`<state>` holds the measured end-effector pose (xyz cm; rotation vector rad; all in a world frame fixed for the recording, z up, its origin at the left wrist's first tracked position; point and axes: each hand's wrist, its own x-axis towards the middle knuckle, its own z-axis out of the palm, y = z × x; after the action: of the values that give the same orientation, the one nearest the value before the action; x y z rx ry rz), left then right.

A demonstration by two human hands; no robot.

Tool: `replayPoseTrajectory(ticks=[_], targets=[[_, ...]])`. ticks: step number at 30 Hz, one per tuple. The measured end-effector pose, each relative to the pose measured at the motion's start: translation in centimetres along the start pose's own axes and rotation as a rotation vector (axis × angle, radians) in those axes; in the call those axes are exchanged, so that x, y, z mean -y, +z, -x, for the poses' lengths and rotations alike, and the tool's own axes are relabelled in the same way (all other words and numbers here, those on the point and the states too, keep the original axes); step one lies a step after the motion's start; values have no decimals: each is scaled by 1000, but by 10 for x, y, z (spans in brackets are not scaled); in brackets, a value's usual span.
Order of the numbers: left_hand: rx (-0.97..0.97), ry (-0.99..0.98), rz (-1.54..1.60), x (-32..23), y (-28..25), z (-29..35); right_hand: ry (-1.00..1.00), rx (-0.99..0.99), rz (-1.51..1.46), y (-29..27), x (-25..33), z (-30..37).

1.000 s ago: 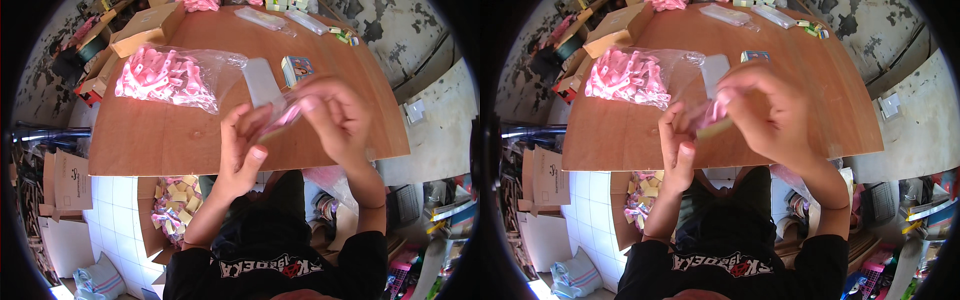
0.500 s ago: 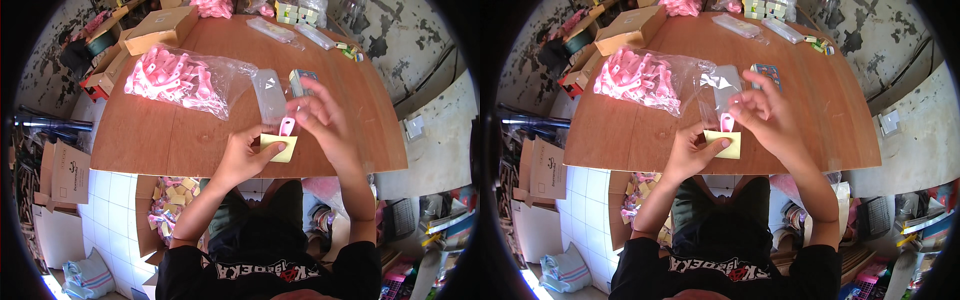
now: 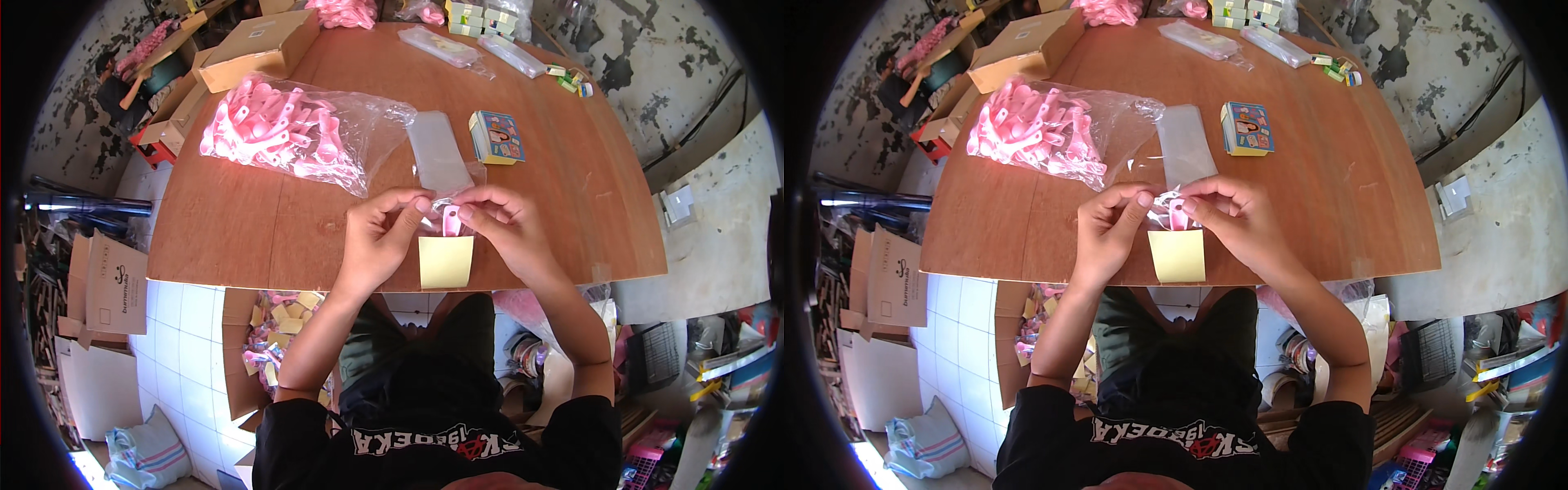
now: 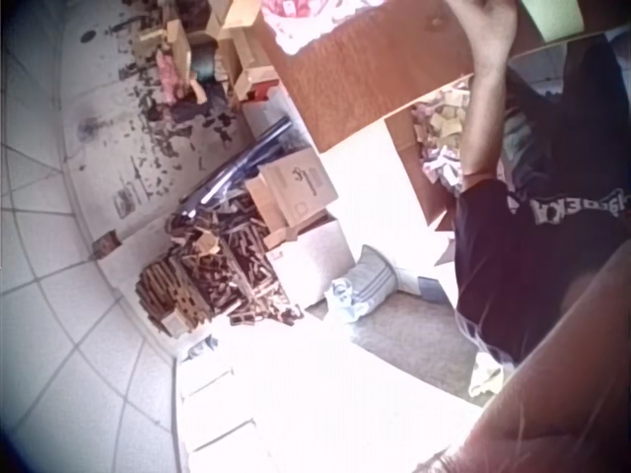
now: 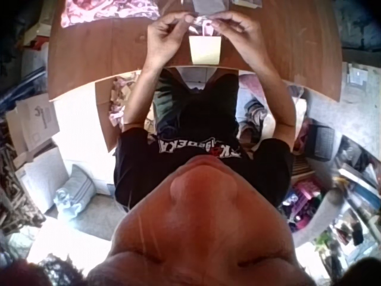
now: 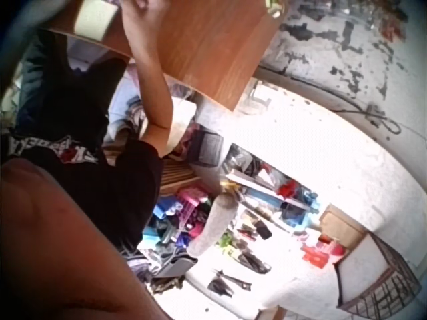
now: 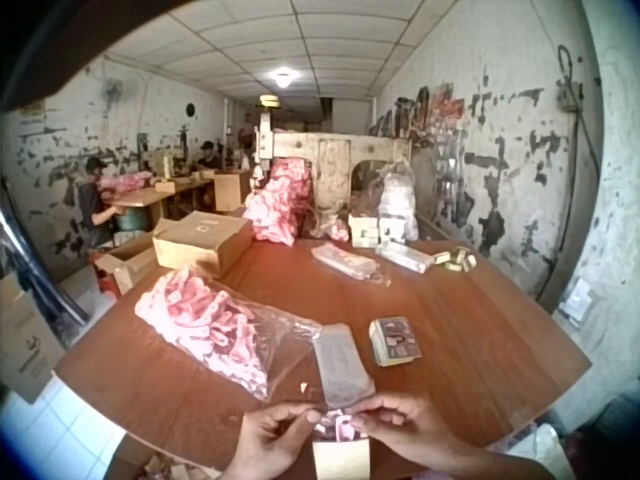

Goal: The person places a small yellow card and a pink plastic spoon into clear plastic bags at a table. They repeat this process multiple times, handling the items one at a time and arranging them inside the bags.

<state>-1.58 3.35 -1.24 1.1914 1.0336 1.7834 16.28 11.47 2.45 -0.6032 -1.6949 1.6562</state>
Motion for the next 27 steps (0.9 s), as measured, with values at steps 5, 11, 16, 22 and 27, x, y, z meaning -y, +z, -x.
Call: replayPoseTrajectory(ticks=[5,11,16,22,27], targets=[[-3,81,-185,-1,-6,1,-56,24,-13,-6,-6,-3],[120,3,-79,-7,-14,3,-143,66,24,-11,-6,-1],[179,37,-76,-7,-19,3,-131,164,64,-18,-5,0],[184,-30,53,-13,-19,4,-254,227,193,-22,-2,2],[210,-19,75,-8,-18,7,-402,249,266,-19,0,1]])
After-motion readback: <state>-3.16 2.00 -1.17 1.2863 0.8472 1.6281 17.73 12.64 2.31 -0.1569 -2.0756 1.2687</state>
